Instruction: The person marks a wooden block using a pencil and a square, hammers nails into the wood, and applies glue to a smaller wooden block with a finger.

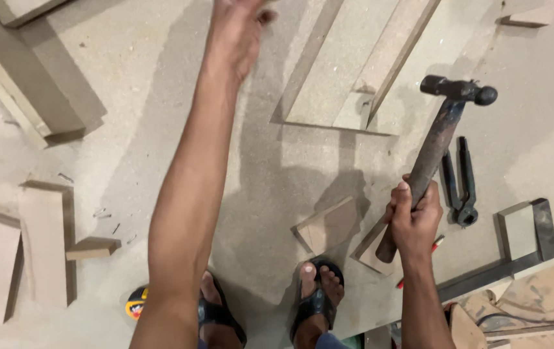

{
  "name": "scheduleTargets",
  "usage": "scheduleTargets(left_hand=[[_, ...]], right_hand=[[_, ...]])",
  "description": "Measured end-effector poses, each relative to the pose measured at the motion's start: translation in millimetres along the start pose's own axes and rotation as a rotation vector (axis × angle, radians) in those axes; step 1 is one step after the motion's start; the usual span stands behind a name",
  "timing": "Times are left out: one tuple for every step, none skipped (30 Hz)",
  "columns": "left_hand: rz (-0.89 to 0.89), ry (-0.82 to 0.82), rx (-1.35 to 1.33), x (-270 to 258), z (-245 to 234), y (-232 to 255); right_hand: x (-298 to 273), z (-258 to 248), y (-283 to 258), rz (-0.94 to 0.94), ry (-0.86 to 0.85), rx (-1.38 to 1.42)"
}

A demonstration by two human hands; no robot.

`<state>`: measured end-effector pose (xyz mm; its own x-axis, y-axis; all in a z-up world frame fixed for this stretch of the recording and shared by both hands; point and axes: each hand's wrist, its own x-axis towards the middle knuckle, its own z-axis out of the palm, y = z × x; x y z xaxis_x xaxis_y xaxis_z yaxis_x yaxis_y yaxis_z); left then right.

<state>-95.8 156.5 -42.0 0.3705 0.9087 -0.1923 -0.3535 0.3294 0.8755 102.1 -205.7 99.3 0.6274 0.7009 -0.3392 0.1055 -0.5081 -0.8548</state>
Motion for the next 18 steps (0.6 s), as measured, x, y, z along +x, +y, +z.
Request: scheduleTargets(left_hand=[[-0.001, -0.085, -0.128, -19.9, 8.3, 8.9], [0.003, -0.172, -0.254, -36.3, 16.0, 19.6], [-0.013, -0.192, -0.294, -50.7, 23.7, 29.5], [-0.037, -0.216, -0.336, -63.8, 31.4, 36.9], [-0.061, -0.24, -0.377, -77.2, 37.7, 42.9], [-0.07, -0.226, -0.369, -88.3, 45.2, 46.5], [-0.08, -0.213, -0.36, -98.7, 51.7, 48.6], [-0.09, -0.204, -0.359, -107.6, 60.7, 47.1], [-0.107, -0.148, -0.269, -116.0, 70.8, 43.4], [-0.116, -0.092, -0.171, -121.7, 79.5, 40.3], [-0.123, -0.036, -0.074, -127.8, 88.3, 36.4], [-0.093, -0.022, 0.075, -135.5, 96.2, 32.5], [-0.06, -0.007, 0.223, -144.5, 105.3, 26.9], [-0.029, 0.015, 0.367, -151.8, 112.2, 20.5], [0.073, -0.002, 0.431, -155.2, 116.5, 14.9], [0.172, -0.016, 0.489, -159.5, 120.2, 8.6], [0.273, -0.03, 0.547, -162.0, 121.7, 3.0], [0.293, -0.029, 0.628, -164.2, 122.2, -2.7]], right_hand=[[0.1, 0.5, 1.8, 0.009, -0.005, 0.037], [0.0, 1.8, 3.8, 0.017, -0.01, 0.077], [0.1, 1.8, 5.5, -0.011, -0.027, 0.077], [-2.0, 0.8, 7.4, -0.032, -0.037, 0.077], [-4.4, -0.4, 9.4, -0.053, -0.047, 0.076], [-6.3, -0.2, 12.0, -0.042, -0.043, 0.094], [-8.9, 2.4, 14.7, -0.032, -0.038, 0.112], [-12.4, 0.6, 15.5, -0.024, -0.028, 0.124], [-16.9, -2.1, 14.9, -0.025, -0.047, 0.124], [-19.1, -0.1, 13.5, -0.032, -0.07, 0.132], [-21.5, 0.1, 10.7, -0.038, -0.093, 0.139], [-23.6, 1.3, 7.6, -0.034, -0.087, 0.135], [-25.9, 2.3, 4.6, -0.029, -0.082, 0.13], [-28.7, 1.9, 2.4, -0.02, -0.081, 0.12], [-31.2, 2.5, 0.8, -0.011, -0.073, 0.118], [-33.8, 1.9, -0.7, 0.002, -0.069, 0.111], [-35.6, 1.5, -1.6, 0.014, -0.065, 0.105], [-38.2, -0.1, -1.5, 0.008, -0.07, 0.114]])
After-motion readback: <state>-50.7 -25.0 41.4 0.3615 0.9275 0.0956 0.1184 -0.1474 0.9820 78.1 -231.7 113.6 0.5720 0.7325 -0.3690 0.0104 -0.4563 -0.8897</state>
